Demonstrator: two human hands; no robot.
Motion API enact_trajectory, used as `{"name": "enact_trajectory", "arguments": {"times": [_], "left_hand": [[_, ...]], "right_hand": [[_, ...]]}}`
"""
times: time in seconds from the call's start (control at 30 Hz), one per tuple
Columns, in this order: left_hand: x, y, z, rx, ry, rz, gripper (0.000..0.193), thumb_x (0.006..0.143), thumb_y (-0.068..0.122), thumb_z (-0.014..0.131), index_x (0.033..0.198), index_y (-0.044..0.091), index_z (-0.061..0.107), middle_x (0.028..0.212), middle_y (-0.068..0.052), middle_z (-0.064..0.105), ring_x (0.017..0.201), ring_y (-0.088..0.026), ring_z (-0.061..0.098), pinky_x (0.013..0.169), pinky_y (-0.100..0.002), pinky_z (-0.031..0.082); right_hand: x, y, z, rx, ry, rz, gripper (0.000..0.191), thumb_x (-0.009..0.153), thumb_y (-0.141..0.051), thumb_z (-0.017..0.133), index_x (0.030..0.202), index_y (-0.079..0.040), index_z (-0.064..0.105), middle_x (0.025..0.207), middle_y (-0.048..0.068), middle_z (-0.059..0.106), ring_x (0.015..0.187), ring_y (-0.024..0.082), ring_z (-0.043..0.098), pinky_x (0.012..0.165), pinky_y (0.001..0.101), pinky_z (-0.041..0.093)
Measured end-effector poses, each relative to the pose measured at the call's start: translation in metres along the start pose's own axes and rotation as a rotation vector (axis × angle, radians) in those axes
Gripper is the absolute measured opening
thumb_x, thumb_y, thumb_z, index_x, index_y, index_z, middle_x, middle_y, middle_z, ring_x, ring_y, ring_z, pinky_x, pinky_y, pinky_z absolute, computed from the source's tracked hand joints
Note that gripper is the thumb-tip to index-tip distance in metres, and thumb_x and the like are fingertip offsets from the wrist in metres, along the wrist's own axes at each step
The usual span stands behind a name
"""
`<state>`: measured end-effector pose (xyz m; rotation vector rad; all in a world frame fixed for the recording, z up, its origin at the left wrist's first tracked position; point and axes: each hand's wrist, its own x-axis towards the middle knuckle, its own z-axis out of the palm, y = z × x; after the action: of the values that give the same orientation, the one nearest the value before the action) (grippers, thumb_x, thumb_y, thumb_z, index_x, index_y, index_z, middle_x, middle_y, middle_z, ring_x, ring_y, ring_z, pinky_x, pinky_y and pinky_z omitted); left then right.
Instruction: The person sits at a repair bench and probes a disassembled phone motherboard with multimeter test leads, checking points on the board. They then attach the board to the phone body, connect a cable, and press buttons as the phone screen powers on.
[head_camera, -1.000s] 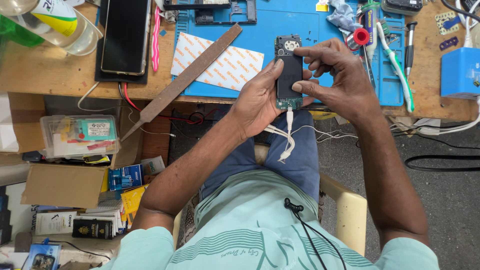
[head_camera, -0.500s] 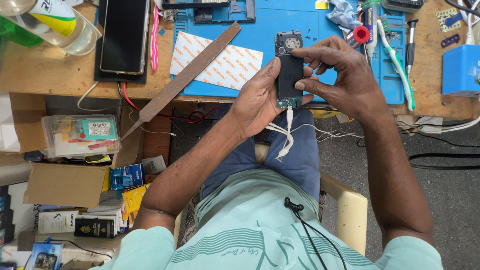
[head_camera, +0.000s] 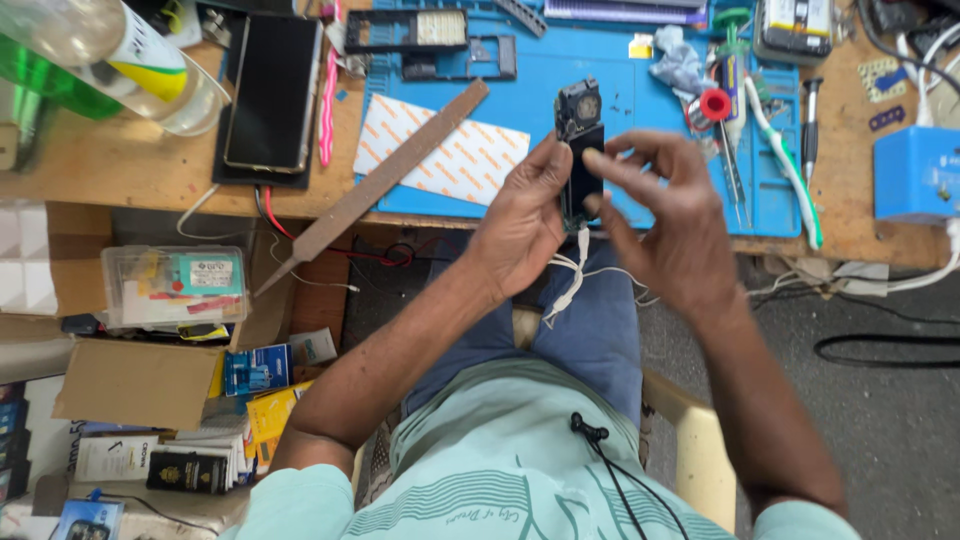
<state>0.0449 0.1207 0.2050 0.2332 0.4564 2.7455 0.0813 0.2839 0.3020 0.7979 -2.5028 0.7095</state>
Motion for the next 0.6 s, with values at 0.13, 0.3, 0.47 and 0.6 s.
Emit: {"name": "enact_trajectory", "arguments": {"times": [0.13, 0.3, 0.47, 0.6], "left_hand": [[0.0, -0.017, 0.015, 0.078, 0.076, 0.09, 0.037, 0.107, 0.016, 0.065, 0.143, 0.007, 0.058, 0.127, -0.008, 0.066, 0.116, -0.016, 0.064, 0.098, -0.031, 0.056], [-0.013, -0.034, 0.044, 0.234, 0.127, 0.354, 0.068, 0.104, 0.0, 0.07, 0.166, 0.015, 0.045, 0.13, -0.003, 0.059, 0.106, -0.01, 0.057, 0.092, -0.026, 0.051], [-0.018, -0.014, 0.054, 0.716, 0.07, 0.299, 0.073, 0.096, -0.003, 0.069, 0.161, 0.017, 0.039, 0.131, -0.001, 0.06, 0.109, -0.008, 0.061, 0.095, -0.024, 0.058], [-0.008, 0.007, 0.047, 1.104, -0.044, 0.207, 0.075, 0.097, 0.0, 0.073, 0.162, 0.014, 0.037, 0.115, -0.001, 0.065, 0.095, -0.006, 0.06, 0.075, -0.022, 0.054]], "right_hand": [[-0.014, -0.029, 0.015, 0.027, 0.147, 0.106, 0.05, 0.087, -0.01, 0.087, 0.134, -0.007, 0.067, 0.121, 0.014, 0.066, 0.11, 0.031, 0.068, 0.091, 0.042, 0.058], [-0.02, -0.027, 0.026, -0.047, 0.301, 0.176, 0.034, 0.093, -0.002, 0.082, 0.125, -0.003, 0.072, 0.106, 0.014, 0.074, 0.097, 0.028, 0.072, 0.086, 0.0392, 0.057], [-0.027, 0.007, 0.021, 0.73, 0.36, 0.52, 0.027, 0.096, 0.002, 0.075, 0.122, 0.003, 0.073, 0.103, 0.01, 0.078, 0.088, 0.01, 0.071, 0.079, 0.023, 0.057], [-0.034, 0.02, 0.026, 0.974, 0.337, 0.611, 0.027, 0.095, 0.002, 0.073, 0.122, 0.007, 0.071, 0.099, 0.007, 0.077, 0.084, 0.007, 0.068, 0.074, 0.0193, 0.054]]}}
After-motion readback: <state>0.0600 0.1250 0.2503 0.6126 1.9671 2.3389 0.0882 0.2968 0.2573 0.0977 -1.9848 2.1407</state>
